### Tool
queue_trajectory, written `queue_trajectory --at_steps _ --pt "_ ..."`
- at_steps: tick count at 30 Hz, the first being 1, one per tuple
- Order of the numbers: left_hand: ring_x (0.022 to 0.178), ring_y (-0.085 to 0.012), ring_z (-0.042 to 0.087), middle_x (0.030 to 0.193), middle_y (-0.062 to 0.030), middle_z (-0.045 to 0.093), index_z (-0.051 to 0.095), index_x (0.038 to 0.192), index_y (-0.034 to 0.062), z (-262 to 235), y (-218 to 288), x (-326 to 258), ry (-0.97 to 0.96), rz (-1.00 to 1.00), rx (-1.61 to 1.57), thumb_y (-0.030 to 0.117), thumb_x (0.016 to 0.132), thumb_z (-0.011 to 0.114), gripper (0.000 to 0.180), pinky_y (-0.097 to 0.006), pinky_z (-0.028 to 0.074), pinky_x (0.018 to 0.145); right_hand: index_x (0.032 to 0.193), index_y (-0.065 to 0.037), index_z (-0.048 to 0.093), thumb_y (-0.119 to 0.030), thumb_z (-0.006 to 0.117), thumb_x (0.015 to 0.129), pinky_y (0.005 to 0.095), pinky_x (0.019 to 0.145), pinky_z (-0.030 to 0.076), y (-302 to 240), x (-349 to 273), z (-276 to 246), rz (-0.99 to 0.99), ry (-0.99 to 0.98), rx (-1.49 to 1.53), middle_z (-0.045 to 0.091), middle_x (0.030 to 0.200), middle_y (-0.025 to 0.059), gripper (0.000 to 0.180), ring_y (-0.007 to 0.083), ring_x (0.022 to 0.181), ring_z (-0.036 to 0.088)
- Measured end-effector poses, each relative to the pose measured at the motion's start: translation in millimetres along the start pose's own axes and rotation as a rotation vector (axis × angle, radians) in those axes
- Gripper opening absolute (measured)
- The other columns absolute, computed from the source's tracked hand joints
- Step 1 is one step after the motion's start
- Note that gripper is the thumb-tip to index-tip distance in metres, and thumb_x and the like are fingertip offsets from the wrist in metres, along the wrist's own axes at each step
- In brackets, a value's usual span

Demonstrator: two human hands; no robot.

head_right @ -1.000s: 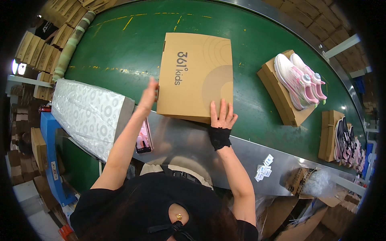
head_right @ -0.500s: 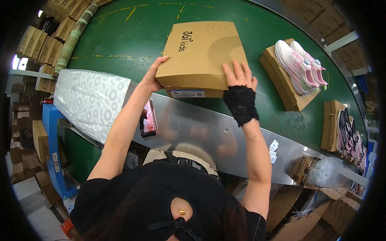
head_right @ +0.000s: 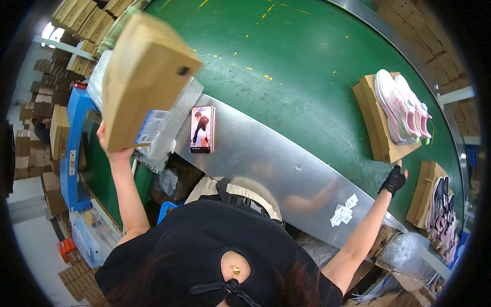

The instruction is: The person packs shoes by placing silica packets into shoe boxes, wrapping pairs of shoes in tissue paper, putting the shoes into the boxes, and closing the box lids by hand.

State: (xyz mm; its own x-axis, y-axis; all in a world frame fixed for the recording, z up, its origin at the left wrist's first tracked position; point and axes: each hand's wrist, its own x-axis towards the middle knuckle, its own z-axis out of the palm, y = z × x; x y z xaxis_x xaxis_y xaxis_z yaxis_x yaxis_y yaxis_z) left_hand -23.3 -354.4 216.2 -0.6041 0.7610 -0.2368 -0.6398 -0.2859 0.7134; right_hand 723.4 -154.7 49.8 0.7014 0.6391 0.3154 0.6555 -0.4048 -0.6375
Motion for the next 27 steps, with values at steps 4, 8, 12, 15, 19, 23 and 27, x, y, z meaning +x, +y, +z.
queue_trajectory --at_steps 4,8,12,15,19,23,27 --pt "0.114 -0.0341 0.034 0.126 -0.012 0.036 0.037 0.124 0.0123 -45.7 26.5 -39.7 0.259 0.185 -0.029 0.05 0.069 0.046 0.067 -0.062 0.026 0.087 0.098 -0.003 0.051 -0.046 0.067 0.068 0.0306 0.055 0.042 28.2 17.6 20.3 0.843 -0.314 0.785 0.057 0.089 0.0087 0.055 0.0181 0.072 0.052" --pt "0.128 -0.0383 0.009 0.141 -0.0168 -0.002 -0.008 0.136 0.0169 -88.3 31.2 -51.8 0.6 0.047 -0.145 0.069 0.068 0.045 0.101 -0.065 0.013 0.091 0.092 -0.006 0.052 -0.042 0.069 0.067 0.034 0.053 0.042 51.8 28.5 52.0 0.817 -0.347 0.9 0.056 0.082 0.0043 0.047 0.0202 0.071 0.054" --pt "0.114 -0.036 0.037 0.127 -0.0198 0.033 0.011 0.133 0.0064 -97.2 14.6 -53.8 0.495 -0.002 -0.044 0.048 0.076 0.054 0.083 -0.056 0.03 0.09 0.094 -0.015 0.05 -0.034 0.067 0.072 0.0303 0.052 0.042 -26.9 -50.9 60.7 0.723 -0.795 1.189 0.053 0.073 0.0042 0.033 0.0169 0.063 0.052" --pt "0.107 -0.0333 0.043 0.115 -0.0188 0.042 0.034 0.119 0.0021 -77.9 -17.3 -28.4 0.275 -0.137 0.086 0.043 0.078 0.052 0.061 -0.052 0.036 0.087 0.088 -0.014 0.051 -0.028 0.063 0.077 0.0317 0.052 0.044 -45.2 -122.3 94.2 0.609 -0.896 1.34 0.055 0.068 0.0031 0.021 0.0176 0.06 0.054" --pt "0.101 -0.0309 0.047 0.111 -0.0176 0.047 0.039 0.115 0.0027 -26.6 -63.2 -11.2 -0.02 -0.317 0.248 0.039 0.083 0.048 0.049 -0.046 0.04 0.083 0.09 -0.01 0.051 -0.025 0.062 0.078 0.0326 0.055 0.048 -122.8 -210.6 57.3 1.022 -1.252 1.375 0.059 0.081 0.0105 0.022 0.0234 0.072 0.059" --pt "0.096 -0.0284 0.051 0.105 -0.0155 0.051 0.04 0.114 0.0038 -17.8 -87.6 -12.0 -0.143 -0.377 0.389 0.037 0.086 0.045 0.044 -0.042 0.043 0.079 0.106 0.001 0.05 -0.016 0.063 0.077 0.0311 0.068 0.048 -209.9 -225.1 -39.4 0.039 -1.158 0.821 0.059 0.095 0.0144 0.037 0.0245 0.082 0.058" --pt "0.094 -0.0269 0.052 0.104 -0.0151 0.05 0.041 0.114 0.0028 -24.3 -93.8 -22.3 -0.071 -0.393 0.487 0.035 0.086 0.045 0.043 -0.039 0.044 0.076 0.105 -0.005 0.053 -0.012 0.071 0.062 0.0402 0.08 0.041 -237.6 -181.8 -65.0 -0.956 -0.189 0.326 0.055 0.091 0.0167 0.047 0.0317 0.084 0.051"
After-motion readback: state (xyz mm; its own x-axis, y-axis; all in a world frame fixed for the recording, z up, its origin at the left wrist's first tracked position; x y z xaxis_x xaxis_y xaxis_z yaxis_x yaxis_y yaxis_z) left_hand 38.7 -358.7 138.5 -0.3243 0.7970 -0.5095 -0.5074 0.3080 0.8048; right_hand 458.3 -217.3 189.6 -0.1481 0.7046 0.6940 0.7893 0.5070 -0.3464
